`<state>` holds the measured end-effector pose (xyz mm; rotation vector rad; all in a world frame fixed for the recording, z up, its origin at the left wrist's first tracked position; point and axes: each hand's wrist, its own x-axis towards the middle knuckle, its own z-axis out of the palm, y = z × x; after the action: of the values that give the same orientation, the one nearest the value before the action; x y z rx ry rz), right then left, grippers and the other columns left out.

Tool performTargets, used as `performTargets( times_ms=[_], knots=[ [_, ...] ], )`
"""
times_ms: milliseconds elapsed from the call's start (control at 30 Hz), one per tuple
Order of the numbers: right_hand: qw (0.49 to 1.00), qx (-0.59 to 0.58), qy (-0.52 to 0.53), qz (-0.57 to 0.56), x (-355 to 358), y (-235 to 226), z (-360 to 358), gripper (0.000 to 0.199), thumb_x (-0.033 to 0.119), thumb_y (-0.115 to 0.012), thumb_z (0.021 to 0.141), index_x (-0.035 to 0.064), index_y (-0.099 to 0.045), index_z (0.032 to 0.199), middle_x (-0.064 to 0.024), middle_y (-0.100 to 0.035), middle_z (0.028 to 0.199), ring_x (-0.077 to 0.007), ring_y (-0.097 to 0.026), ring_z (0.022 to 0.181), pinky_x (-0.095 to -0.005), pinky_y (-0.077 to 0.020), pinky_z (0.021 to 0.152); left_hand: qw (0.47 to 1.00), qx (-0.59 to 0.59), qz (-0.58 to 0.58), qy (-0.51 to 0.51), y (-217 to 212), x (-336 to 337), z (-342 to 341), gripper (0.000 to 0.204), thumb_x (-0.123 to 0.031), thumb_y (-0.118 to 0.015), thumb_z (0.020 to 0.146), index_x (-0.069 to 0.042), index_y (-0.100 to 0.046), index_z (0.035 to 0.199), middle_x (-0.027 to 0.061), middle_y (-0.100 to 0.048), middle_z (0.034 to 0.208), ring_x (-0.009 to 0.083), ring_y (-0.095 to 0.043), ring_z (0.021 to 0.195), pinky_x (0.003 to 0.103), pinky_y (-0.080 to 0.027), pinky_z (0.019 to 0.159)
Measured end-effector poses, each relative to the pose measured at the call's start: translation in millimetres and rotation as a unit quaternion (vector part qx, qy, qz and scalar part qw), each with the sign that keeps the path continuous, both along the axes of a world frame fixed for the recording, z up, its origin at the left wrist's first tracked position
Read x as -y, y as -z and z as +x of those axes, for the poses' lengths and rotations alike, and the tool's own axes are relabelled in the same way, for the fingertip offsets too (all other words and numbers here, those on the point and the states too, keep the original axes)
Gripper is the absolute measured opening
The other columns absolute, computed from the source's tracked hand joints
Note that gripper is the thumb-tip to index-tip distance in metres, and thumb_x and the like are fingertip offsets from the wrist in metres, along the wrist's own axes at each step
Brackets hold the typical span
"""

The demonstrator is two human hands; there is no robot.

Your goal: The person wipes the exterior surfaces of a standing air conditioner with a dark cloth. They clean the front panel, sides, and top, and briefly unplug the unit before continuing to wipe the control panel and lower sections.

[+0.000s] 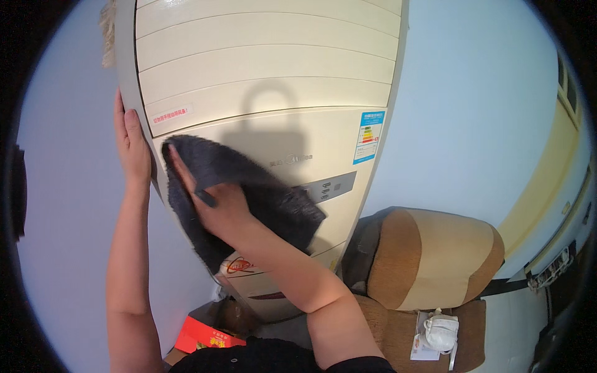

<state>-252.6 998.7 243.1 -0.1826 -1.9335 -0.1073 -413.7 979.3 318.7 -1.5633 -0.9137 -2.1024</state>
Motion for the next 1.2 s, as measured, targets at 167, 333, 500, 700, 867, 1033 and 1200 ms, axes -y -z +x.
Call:
performTargets(
  times_ms=[167,333,500,700,867,1033,1200],
  knots=[
    [0.998,0.036,-0.039,-0.043,-11,4,11,0.062,0.029,-0.066,0.087,0.0108,-0.042,0.14,-0.0039,-0.049,0.14,-0.0314,-0.062,0.104,-0.0368,-0.054,0.081,1.0,-0.012,-0.01,-0.026,-2,2,0,0.049,-0.026,-0.036,0.104,-0.001,-0.03,0.146,0.0135,-0.037,0.147,0.0208,-0.035,0.134,0.031,-0.027,0.11],
    [0.987,-0.033,0.155,0.033,-62,-11,74,0.075,0.045,-0.064,0.085,0.0132,-0.034,0.146,-0.0096,-0.028,0.153,-0.0373,-0.036,0.134,-0.0494,-0.0297,0.11,1.0,-0.004,-0.005,-0.014,-1,0,2,0.051,-0.03,-0.038,0.104,-0.002,-0.03,0.146,0.0136,-0.038,0.147,0.0212,-0.037,0.134,0.031,-0.028,0.109],
    [0.96,-0.115,0.256,0.024,-127,-22,168,0.08,0.007,-0.067,0.078,0.0014,-0.026,0.147,-0.0202,-0.026,0.152,-0.0397,-0.033,0.136,-0.0445,-0.0296,0.111,0.999,0.001,-0.022,-0.039,-1,4,4,0.053,-0.032,-0.037,0.104,-0.002,-0.029,0.146,0.0131,-0.038,0.147,0.0214,-0.036,0.134,0.031,-0.028,0.11],
    [0.892,-0.293,0.142,-0.314,-147,-26,198,0.038,0.028,-0.039,0.101,-0.0063,-0.043,0.117,-0.0146,-0.057,0.097,-0.028,-0.054,0.089,-0.0392,-0.0448,0.078,0.997,0.008,-0.032,-0.072,0,5,4,0.053,-0.032,-0.036,0.104,-0.001,-0.029,0.146,0.0131,-0.039,0.146,0.0217,-0.037,0.133,0.032,-0.028,0.11],
    [0.832,-0.351,-0.13,-0.409,-114,2,179,0.065,0.056,-0.033,0.1,0.0079,-0.031,0.144,-0.0057,-0.047,0.127,-0.0164,-0.046,0.112,-0.0307,-0.0375,0.098,0.997,0.005,-0.031,-0.071,-1,6,10,0.052,-0.032,-0.036,0.104,-0.002,-0.03,0.146,0.0132,-0.039,0.146,0.0214,-0.038,0.133,0.031,-0.029,0.109],
    [0.905,-0.233,0.041,-0.353,-149,100,186,0.06,0.026,-0.039,0.099,-0.009,-0.021,0.144,-0.0238,-0.029,0.147,-0.0339,-0.033,0.133,-0.0396,-0.0245,0.112,0.997,0.004,-0.027,-0.077,2,9,4,0.051,-0.031,-0.035,0.104,-0.003,-0.03,0.146,0.0127,-0.039,0.146,0.0198,-0.038,0.132,0.03,-0.03,0.108],
    [0.864,-0.202,0.168,-0.429,-228,299,148,0.054,0.017,-0.031,0.1,-0.0078,-0.019,0.146,-0.02,-0.019,0.154,-0.034,-0.02,0.142,-0.0436,-0.0136,0.118,0.998,-0.004,-0.015,-0.056,-3,-1,13,0.053,-0.033,-0.036,0.103,0.0,-0.031,0.145,0.013,-0.042,0.143,0.0221,-0.04,0.131,0.031,-0.032,0.107]
  ],
)
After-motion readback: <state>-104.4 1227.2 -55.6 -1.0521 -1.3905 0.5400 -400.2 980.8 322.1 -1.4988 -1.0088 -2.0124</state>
